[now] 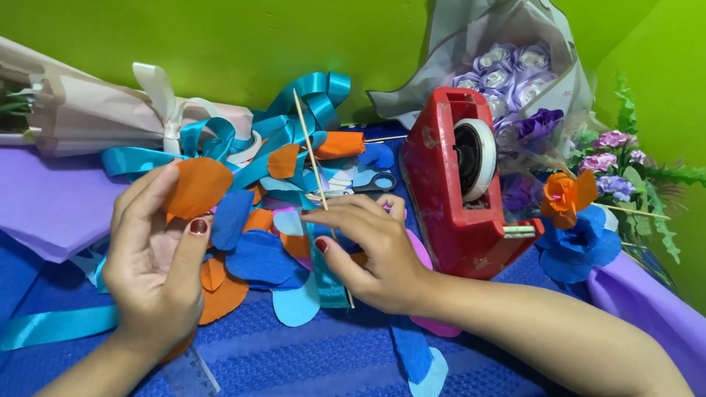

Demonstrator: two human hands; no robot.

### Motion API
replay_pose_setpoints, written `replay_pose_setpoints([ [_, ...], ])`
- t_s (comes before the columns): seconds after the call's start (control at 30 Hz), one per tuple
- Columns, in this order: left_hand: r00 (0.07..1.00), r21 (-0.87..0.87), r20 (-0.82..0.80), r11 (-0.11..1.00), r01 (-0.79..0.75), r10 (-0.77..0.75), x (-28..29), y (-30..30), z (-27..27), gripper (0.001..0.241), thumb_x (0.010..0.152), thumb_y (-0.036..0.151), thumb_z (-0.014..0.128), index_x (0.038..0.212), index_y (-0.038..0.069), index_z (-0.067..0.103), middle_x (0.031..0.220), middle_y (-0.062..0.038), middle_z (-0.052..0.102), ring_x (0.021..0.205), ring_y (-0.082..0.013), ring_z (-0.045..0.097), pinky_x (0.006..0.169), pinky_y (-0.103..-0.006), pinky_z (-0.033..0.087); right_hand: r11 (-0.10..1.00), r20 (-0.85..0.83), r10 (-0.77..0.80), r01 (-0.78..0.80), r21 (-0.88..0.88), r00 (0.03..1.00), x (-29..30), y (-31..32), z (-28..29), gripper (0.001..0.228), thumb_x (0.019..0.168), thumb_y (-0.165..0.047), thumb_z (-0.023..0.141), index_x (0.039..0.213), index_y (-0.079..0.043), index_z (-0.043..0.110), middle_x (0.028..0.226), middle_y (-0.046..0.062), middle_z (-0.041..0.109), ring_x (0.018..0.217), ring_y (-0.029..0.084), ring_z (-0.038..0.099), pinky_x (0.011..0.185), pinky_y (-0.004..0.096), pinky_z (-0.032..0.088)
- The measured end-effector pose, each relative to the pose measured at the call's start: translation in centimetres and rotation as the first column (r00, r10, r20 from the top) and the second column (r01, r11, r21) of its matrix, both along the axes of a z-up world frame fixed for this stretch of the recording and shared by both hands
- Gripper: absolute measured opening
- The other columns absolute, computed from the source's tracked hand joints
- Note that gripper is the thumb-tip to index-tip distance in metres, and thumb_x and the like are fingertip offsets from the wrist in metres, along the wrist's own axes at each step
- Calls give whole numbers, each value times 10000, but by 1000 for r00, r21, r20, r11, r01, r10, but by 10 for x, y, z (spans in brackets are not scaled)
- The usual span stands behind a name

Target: The person cuts orange paper petals using scissors and then assembles them onto a wooden skewer. They also handle blue paper petals and a roll of tape while working on a blue surface.

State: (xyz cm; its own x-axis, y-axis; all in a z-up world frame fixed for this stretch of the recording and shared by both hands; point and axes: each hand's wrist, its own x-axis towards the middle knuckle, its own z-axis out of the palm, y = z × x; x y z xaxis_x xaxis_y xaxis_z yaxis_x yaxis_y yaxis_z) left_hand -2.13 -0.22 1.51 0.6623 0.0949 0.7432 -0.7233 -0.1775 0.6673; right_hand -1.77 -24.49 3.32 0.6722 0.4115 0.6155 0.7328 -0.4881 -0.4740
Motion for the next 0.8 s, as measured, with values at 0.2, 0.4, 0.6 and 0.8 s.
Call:
replay_pose_setpoints([
  [0.2, 994, 187, 8, 977, -105, 105, 2, 5, 12, 294, 1035, -63, 568, 1318, -137, 588, 1334, -280, 602, 1285, -347, 598, 1115, -395, 521, 998, 1, -30, 29, 54, 1000, -7, -1, 6, 327, 933, -49, 556, 1204, -150, 708, 1172, -5, 758, 1112, 204, 691, 973, 365, 321],
  [0.4, 971, -68, -238, 998, -8, -8, 9, 9, 17, 365, 1019, -72, 561, 1378, -126, 524, 1305, -236, 595, 1080, -243, 630, 969, -314, 587, 968, -130, 60, -27, 248, 990, -10, -7, 14, 271, 1008, -52, 512, 1203, -82, 699, 1127, 48, 770, 863, 157, 747, 885, 312, 562],
  [0.6, 886, 58, -463, 997, 54, -21, 1, 5, 24, 316, 976, 19, 584, 1279, 36, 672, 1136, -59, 719, 556, -49, 432, 462, -211, 352, 933, -232, 148, -58, 355, 961, -8, -8, 17, 258, 1048, -54, 481, 1224, -40, 669, 1108, 124, 741, 764, 178, 719, 746, 277, 630],
  [0.8, 810, -101, -566, 988, 114, -151, 2, 0, 19, 553, 897, -2, 688, 1430, 81, 566, 1024, -56, 561, 998, -91, 591, 937, -210, 546, 902, -300, 204, -60, 427, 932, -8, -10, 13, 262, 1089, -108, 414, 1336, -72, 496, 1080, 150, 722, 425, 74, 487, 473, 190, 455],
])
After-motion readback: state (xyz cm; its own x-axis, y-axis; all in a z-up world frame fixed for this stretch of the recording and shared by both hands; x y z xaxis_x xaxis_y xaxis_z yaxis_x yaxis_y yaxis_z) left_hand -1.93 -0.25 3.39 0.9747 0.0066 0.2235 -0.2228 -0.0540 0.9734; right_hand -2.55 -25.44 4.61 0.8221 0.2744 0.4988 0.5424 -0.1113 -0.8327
